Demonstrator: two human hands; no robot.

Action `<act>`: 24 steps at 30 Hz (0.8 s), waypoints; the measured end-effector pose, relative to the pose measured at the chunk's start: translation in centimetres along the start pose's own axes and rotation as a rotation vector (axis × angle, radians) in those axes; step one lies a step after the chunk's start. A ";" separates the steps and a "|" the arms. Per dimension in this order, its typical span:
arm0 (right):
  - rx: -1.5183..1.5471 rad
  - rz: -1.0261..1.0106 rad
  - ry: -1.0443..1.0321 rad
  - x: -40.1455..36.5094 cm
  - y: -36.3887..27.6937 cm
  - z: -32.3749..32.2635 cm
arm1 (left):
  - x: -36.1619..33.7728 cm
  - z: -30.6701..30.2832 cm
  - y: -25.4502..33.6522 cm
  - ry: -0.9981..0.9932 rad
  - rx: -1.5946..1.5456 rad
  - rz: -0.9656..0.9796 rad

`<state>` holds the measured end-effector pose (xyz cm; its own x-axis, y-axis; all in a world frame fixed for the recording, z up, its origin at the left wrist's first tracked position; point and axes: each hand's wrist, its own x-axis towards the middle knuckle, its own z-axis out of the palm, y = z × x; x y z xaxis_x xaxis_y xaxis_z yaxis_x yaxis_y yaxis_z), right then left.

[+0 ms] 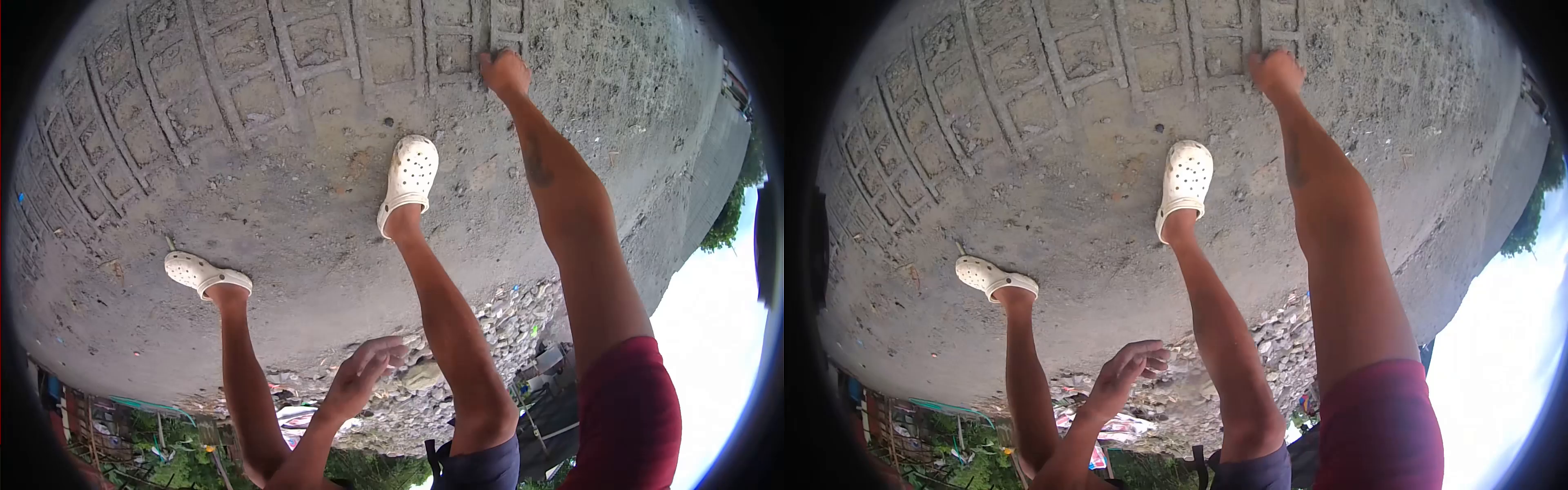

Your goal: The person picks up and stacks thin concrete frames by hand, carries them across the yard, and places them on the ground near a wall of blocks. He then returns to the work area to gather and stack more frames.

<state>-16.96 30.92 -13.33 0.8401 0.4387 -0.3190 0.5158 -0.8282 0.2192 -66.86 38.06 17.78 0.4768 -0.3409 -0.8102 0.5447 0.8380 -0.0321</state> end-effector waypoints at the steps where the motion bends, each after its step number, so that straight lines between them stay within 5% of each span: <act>1: 0.063 0.072 -0.032 -0.7 -0.9 -0.9 | -0.2 -0.4 0.4 -0.021 -0.067 0.005; 3: 0.186 0.216 -0.087 -2.0 -2.0 -2.9 | 0.0 -1.0 1.1 -0.073 -0.200 0.019; 9: 0.654 0.040 -0.147 -4.2 -5.8 -2.0 | 0.5 -4.0 1.9 0.128 -0.130 0.088; 15: 0.485 0.200 -0.056 -4.3 -11.5 -2.6 | -0.2 -4.1 1.8 0.091 -0.116 0.053; 24: 0.254 0.250 -0.302 -3.6 -11.5 -2.5 | -1.9 -3.5 2.9 0.022 -0.130 0.113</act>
<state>-25.46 39.77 -12.40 0.8274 0.1250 -0.5475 0.2147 -0.9713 0.1027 -68.59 42.66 17.19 0.5139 -0.2331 -0.8256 0.3939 0.9190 -0.0142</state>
